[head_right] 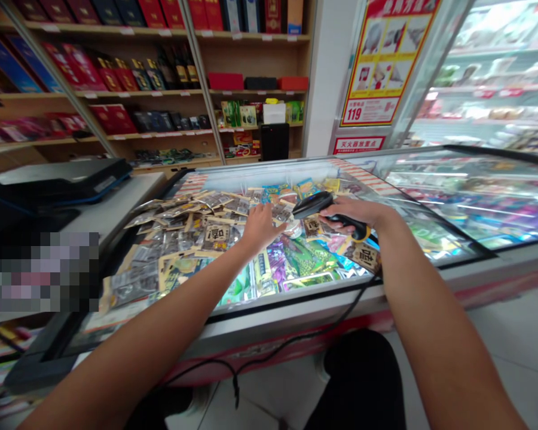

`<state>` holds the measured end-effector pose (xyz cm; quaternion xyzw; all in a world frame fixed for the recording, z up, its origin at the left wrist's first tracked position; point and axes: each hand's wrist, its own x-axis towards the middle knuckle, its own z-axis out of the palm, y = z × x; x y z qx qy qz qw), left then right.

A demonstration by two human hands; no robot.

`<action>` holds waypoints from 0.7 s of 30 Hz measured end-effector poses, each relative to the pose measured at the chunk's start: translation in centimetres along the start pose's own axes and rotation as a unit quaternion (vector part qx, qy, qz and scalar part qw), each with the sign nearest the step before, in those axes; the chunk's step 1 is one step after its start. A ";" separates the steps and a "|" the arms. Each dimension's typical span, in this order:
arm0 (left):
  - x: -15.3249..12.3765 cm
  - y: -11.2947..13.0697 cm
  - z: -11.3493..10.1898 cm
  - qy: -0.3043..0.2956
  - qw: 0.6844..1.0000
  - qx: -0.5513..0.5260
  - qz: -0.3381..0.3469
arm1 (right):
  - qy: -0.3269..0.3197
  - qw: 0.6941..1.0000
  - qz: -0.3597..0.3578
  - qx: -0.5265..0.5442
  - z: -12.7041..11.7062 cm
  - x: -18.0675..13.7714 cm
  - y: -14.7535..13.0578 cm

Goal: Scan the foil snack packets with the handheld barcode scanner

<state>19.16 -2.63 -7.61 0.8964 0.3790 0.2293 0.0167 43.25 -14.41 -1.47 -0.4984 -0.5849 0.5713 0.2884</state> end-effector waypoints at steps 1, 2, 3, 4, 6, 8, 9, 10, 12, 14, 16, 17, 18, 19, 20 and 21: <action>-0.1 0.0 -0.1 0.001 1.000 0.006 0.006 | 0.000 1.000 0.004 0.001 0.0 0.0 0.0; -0.2 0.0 -0.2 0.003 1.000 0.017 0.011 | 0.004 1.000 0.008 0.002 0.0 0.0 -0.1; -0.3 0.1 -0.4 0.005 0.999 0.031 0.015 | 0.014 1.000 0.011 0.003 0.1 0.0 -0.1; -0.3 0.1 -0.7 0.007 0.999 0.047 0.019 | 0.030 0.999 0.011 0.006 0.1 0.0 -0.2; -0.4 0.3 -1.4 0.005 0.997 0.077 0.024 | 0.073 0.997 0.010 0.022 0.2 0.0 -0.4; -0.4 0.5 -2.1 -0.016 0.995 0.100 0.019 | 0.113 0.993 0.011 0.042 0.3 0.0 -0.5; -0.4 0.6 -2.4 -0.031 0.994 0.109 0.010 | 0.126 0.991 0.013 0.048 0.4 0.0 -0.5; -0.3 0.7 -2.7 -0.044 0.992 0.117 -0.002 | 0.135 0.990 0.015 0.050 0.5 0.0 -0.6; -0.2 0.8 -3.1 -0.065 0.989 0.130 -0.031 | 0.141 0.989 0.013 0.042 0.6 0.0 -0.6; 0.0 0.6 -3.3 -0.081 0.986 0.133 -0.058 | 0.139 0.990 0.006 0.033 0.7 0.0 -0.6; 0.2 0.3 -3.4 -0.095 0.983 0.137 -0.078 | 0.143 0.989 0.003 0.027 0.7 0.0 -0.6; 0.3 0.2 -3.5 -0.100 0.981 0.142 -0.086 | 0.147 0.989 0.003 0.024 0.7 0.0 -0.6; 0.5 0.0 -3.5 -0.104 0.979 0.147 -0.093 | 0.152 0.988 0.004 0.022 0.7 0.0 -0.6; 0.6 -0.2 -3.5 -0.107 0.977 0.154 -0.099 | 0.155 0.988 0.004 0.019 0.8 0.0 -0.6; 0.7 -0.4 -3.6 -0.108 0.976 0.160 -0.104 | 0.159 0.987 0.003 0.016 0.8 0.0 -0.7; 0.8 -0.5 -3.7 -0.108 0.974 0.165 -0.107 | 0.162 0.987 0.003 0.014 0.8 -0.1 -0.8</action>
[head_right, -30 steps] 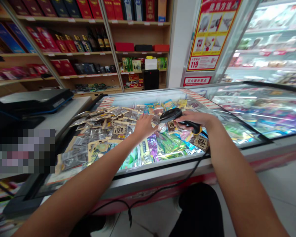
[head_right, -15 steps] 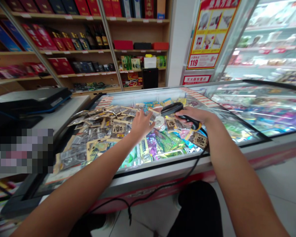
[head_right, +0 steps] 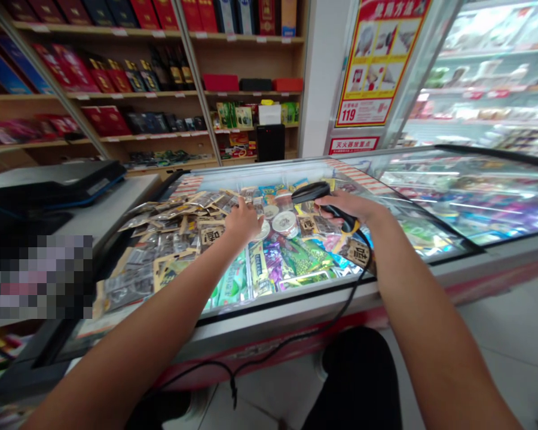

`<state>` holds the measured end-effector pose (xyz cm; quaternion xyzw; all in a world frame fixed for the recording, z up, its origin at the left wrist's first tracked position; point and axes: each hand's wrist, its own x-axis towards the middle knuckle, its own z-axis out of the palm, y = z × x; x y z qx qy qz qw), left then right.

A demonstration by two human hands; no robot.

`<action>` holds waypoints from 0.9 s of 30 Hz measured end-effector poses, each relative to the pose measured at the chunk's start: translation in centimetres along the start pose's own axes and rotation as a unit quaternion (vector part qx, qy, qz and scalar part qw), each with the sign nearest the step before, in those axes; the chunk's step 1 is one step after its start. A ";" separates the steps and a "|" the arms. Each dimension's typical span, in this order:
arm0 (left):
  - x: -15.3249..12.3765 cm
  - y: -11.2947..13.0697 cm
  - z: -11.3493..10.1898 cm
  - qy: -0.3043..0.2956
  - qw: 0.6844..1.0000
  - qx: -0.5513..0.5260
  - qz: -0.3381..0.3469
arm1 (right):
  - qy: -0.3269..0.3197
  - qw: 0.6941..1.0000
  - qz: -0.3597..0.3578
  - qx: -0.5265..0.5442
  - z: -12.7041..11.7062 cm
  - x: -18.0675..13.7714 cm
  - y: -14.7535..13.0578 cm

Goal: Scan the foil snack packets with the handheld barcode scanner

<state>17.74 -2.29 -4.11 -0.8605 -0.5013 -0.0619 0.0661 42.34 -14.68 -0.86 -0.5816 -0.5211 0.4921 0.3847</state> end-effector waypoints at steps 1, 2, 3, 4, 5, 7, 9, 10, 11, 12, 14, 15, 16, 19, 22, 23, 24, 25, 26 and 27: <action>0.0 -0.1 -0.1 0.001 1.000 0.004 -0.002 | 0.003 1.000 -0.001 -0.001 0.0 -0.1 -0.1; 0.0 -0.2 -0.2 0.004 1.000 0.007 -0.002 | 0.009 1.000 -0.002 -0.002 0.0 -0.1 -0.2; -0.1 -0.2 -0.3 0.010 1.000 0.009 0.000 | 0.017 1.000 -0.003 0.000 0.0 -0.1 -0.2; -0.3 0.0 -0.5 0.016 1.000 0.012 0.005 | 0.027 1.000 -0.004 0.004 0.0 -0.1 -0.2; -0.6 0.2 -0.6 0.023 0.999 0.015 0.016 | 0.039 0.999 -0.004 0.011 -0.1 -0.1 -0.2; -1.4 1.1 -0.7 0.043 0.997 0.012 0.068 | 0.062 0.998 -0.003 0.030 -0.2 0.0 -0.2; -2.4 2.4 -0.5 0.064 0.984 -0.013 0.164 | 0.075 0.996 -0.005 0.046 -0.5 0.2 0.0; -2.8 3.1 -0.3 0.074 0.972 -0.036 0.221 | 0.077 0.996 -0.008 0.049 -0.6 0.3 0.1; -3.2 3.8 0.0 0.074 0.956 -0.057 0.277 | 0.079 0.996 -0.013 0.049 -0.7 0.4 0.2; -3.5 4.4 0.3 0.078 0.944 -0.068 0.314 | 0.079 0.996 -0.018 0.048 -0.7 0.5 0.3; -3.8 5.2 0.8 0.083 0.931 -0.065 0.350 | 0.078 0.996 -0.020 0.045 -0.7 0.5 0.3; -3.8 5.4 0.9 0.088 0.928 -0.056 0.357 | 0.076 0.996 -0.017 0.045 -0.6 0.5 0.3; -3.7 5.4 0.9 0.094 0.926 -0.046 0.362 | 0.072 0.996 -0.014 0.044 -0.5 0.5 0.3; -3.0 4.5 0.4 0.108 0.926 -0.034 0.361 | 0.049 0.998 -0.021 0.015 -0.2 0.6 0.5; -2.2 2.7 -0.7 0.104 0.952 -0.070 0.279 | 0.055 0.998 -0.034 -0.018 -0.1 0.9 0.8; -1.8 2.0 -1.0 0.104 0.962 -0.100 0.233 | 0.065 0.997 -0.046 -0.017 -0.1 0.9 0.8; -1.4 1.2 -1.3 0.106 0.967 -0.141 0.184 | 0.073 0.995 -0.063 -0.009 -0.1 1.0 0.8; -0.9 0.5 -1.5 0.109 0.967 -0.185 0.135 | 0.073 0.994 -0.082 0.004 -0.1 1.0 0.8; -0.4 -0.3 -1.6 0.106 0.963 -0.229 0.095 | 0.064 0.993 -0.101 0.020 -0.1 0.9 0.7; 0.1 -1.1 -1.7 0.102 0.957 -0.266 0.062 | 0.048 0.992 -0.114 0.035 -0.1 0.8 0.6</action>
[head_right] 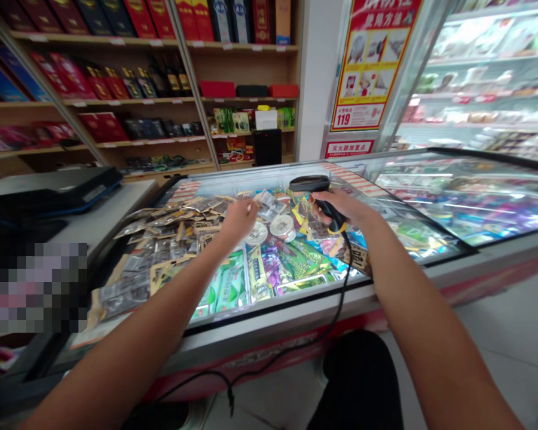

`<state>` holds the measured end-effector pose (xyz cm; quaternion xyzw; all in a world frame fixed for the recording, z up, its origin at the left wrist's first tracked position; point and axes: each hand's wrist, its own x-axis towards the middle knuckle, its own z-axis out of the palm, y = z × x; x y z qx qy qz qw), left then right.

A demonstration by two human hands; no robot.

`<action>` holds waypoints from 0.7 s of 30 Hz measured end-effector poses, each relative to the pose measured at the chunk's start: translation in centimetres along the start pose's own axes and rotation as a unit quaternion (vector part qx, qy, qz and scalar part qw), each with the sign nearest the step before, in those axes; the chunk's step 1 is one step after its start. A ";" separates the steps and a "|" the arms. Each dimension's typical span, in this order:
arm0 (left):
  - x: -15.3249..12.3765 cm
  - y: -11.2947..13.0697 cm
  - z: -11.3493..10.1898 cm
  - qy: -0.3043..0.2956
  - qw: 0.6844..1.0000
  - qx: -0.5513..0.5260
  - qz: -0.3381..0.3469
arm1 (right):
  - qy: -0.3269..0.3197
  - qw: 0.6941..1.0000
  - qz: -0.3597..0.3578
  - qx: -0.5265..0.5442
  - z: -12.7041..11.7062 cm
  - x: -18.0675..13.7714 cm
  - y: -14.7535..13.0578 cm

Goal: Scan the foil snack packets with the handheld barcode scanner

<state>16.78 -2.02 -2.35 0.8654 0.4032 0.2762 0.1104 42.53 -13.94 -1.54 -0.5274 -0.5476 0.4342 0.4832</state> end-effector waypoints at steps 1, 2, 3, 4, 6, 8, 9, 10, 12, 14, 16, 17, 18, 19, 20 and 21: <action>0.4 -0.7 -0.3 0.005 1.000 -0.014 -0.021 | -0.021 1.000 -0.005 0.015 0.0 -0.1 -0.1; 0.8 -1.3 -0.6 0.007 0.999 -0.024 -0.035 | -0.044 0.999 -0.003 0.026 0.1 -0.2 -0.2; 1.1 -1.8 -0.8 0.008 0.999 -0.029 -0.044 | -0.068 0.997 0.003 0.033 0.1 -0.3 -0.3; 1.4 -2.3 -0.9 0.008 0.998 -0.032 -0.049 | -0.089 0.995 0.010 0.035 0.2 -0.4 -0.3; 1.7 -2.9 -1.1 0.008 0.997 -0.041 -0.058 | -0.123 0.992 0.024 0.027 0.2 -0.5 -0.3; 1.8 -3.3 -1.1 0.010 0.997 -0.046 -0.064 | -0.137 0.990 0.035 0.011 0.3 -0.5 -0.1; 1.9 -3.4 -1.1 0.011 0.997 -0.047 -0.066 | -0.138 0.990 0.036 0.004 0.3 -0.5 -0.1; 1.9 -3.4 -1.0 0.012 0.996 -0.048 -0.068 | -0.138 0.990 0.035 -0.003 0.3 -0.4 0.0; 1.9 -3.4 -0.9 0.013 0.996 -0.049 -0.068 | -0.137 0.990 0.028 -0.011 0.2 -0.3 0.1; 2.0 -3.4 -0.9 0.012 0.996 -0.049 -0.067 | -0.139 0.990 0.015 -0.012 0.1 -0.1 0.2; 2.0 -3.4 -0.9 0.013 0.997 -0.048 -0.066 | -0.135 0.991 0.006 -0.009 0.0 -0.1 0.2; 1.9 -3.4 -0.9 0.016 0.997 -0.046 -0.066 | -0.129 0.992 0.005 -0.008 0.0 -0.1 0.2; 1.9 -3.3 -1.0 0.020 0.997 -0.045 -0.066 | -0.124 0.992 0.007 -0.008 -0.1 -0.1 0.3; 1.9 -3.3 -1.1 0.024 0.997 -0.044 -0.065 | -0.120 0.993 0.011 -0.011 -0.1 -0.1 0.3; 1.9 -3.3 -1.2 0.027 0.997 -0.043 -0.064 | -0.118 0.993 0.017 -0.014 -0.2 -0.1 0.3; 1.8 -3.2 -1.4 0.031 0.997 -0.042 -0.063 | -0.117 0.993 0.023 -0.017 -0.3 -0.1 0.4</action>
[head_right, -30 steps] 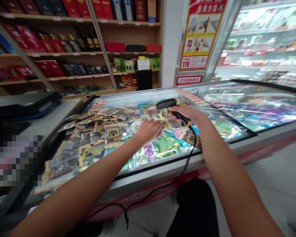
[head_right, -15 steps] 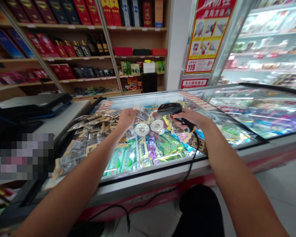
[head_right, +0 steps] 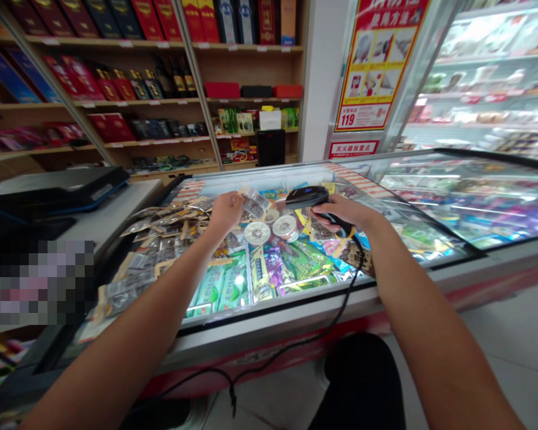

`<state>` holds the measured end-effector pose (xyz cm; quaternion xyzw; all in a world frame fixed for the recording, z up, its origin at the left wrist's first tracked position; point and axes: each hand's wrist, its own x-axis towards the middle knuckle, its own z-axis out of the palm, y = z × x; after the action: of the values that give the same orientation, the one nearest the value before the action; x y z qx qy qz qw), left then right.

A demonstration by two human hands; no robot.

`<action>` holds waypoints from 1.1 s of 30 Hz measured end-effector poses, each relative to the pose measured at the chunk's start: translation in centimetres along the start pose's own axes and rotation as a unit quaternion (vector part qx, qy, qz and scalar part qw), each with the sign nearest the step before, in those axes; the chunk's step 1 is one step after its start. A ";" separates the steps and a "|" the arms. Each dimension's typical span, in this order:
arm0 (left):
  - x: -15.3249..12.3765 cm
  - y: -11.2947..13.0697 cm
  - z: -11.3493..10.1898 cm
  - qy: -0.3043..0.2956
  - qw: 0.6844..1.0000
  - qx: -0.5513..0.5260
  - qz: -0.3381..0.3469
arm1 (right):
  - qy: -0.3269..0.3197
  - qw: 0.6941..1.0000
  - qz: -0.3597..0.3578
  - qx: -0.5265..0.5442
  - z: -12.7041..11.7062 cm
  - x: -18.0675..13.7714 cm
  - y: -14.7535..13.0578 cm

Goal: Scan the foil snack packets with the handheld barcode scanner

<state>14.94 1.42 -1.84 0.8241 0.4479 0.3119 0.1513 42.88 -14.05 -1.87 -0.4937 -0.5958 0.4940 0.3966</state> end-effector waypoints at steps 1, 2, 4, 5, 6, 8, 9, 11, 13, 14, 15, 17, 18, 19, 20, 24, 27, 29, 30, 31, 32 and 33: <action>0.0 0.1 -0.1 0.002 1.000 0.001 0.001 | -0.002 1.000 0.006 -0.003 -0.1 0.0 0.0; -0.1 0.1 -0.2 0.003 1.000 0.003 0.002 | -0.004 1.000 0.012 -0.005 -0.1 0.0 0.0; -0.2 0.3 -0.5 0.003 1.000 0.006 0.002 | -0.007 1.000 0.018 -0.004 -0.1 0.0 0.0; -0.3 0.3 -0.6 0.006 1.000 0.010 0.003 | -0.005 1.000 0.016 -0.002 0.0 0.0 0.0; -0.4 0.4 -0.8 0.012 1.000 0.016 0.010 | 0.001 1.000 0.013 0.001 0.1 0.0 -0.1; -0.7 0.6 -1.1 0.037 0.997 0.045 0.039 | 0.026 1.000 0.005 0.004 0.3 0.0 -0.2; -0.9 0.6 -1.2 0.052 0.994 0.068 0.060 | 0.042 0.999 0.002 0.005 0.5 0.0 -0.3; -1.2 0.6 -1.3 0.068 0.984 0.126 0.107 | 0.072 0.997 -0.005 0.007 0.7 -0.1 -0.5; -1.5 0.5 -1.2 0.047 0.968 0.193 0.155 | 0.095 0.995 -0.010 0.011 0.9 -0.1 -0.7; -1.6 0.4 -1.1 0.028 0.957 0.229 0.176 | 0.103 0.995 -0.011 0.012 0.9 -0.1 -0.7; -1.7 0.3 -1.0 0.009 0.945 0.262 0.194 | 0.109 0.994 -0.009 0.011 0.9 -0.1 -0.8; -2.0 0.3 -0.5 -0.023 0.925 0.313 0.213 | 0.114 0.993 -0.002 0.007 1.0 -0.1 -0.8; -2.3 0.5 -0.2 -0.031 0.920 0.324 0.216 | 0.116 0.993 -0.001 0.006 1.0 0.0 -0.8; -2.6 0.9 0.2 -0.036 0.920 0.324 0.219 | 0.117 0.993 -0.002 0.006 1.0 0.0 -0.8; -3.0 1.5 0.7 -0.041 0.922 0.314 0.225 | 0.118 0.993 -0.005 0.007 1.0 0.1 -0.9; -5.5 4.9 3.6 -0.110 0.919 0.227 0.304 | 0.130 0.991 -0.019 0.015 1.0 0.3 -0.9; -7.7 7.1 6.0 -0.223 0.868 0.157 0.414 | 0.141 0.989 -0.021 0.027 0.6 0.3 -0.8; -8.7 7.7 7.0 -0.227 0.861 0.151 0.429 | 0.134 0.990 -0.012 0.035 0.3 0.1 -0.8; -8.9 7.7 7.2 -0.214 0.864 0.156 0.429 | 0.126 0.991 -0.005 0.036 0.2 -0.1 -0.8; -8.9 7.5 7.3 -0.197 0.868 0.166 0.425 | 0.117 0.993 0.001 0.035 0.1 -0.2 -0.9; -8.8 7.2 7.1 -0.178 0.873 0.177 0.418 | 0.108 0.994 0.006 0.033 0.1 -0.4 -1.0; -8.4 6.8 6.9 -0.163 0.878 0.191 0.408 | 0.103 0.994 0.010 0.030 0.2 -0.5 -1.1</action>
<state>20.37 -9.16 -6.68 0.9860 0.0916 0.1155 -0.0783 42.59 -14.58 -0.83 -0.5354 -0.5321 0.4620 0.4656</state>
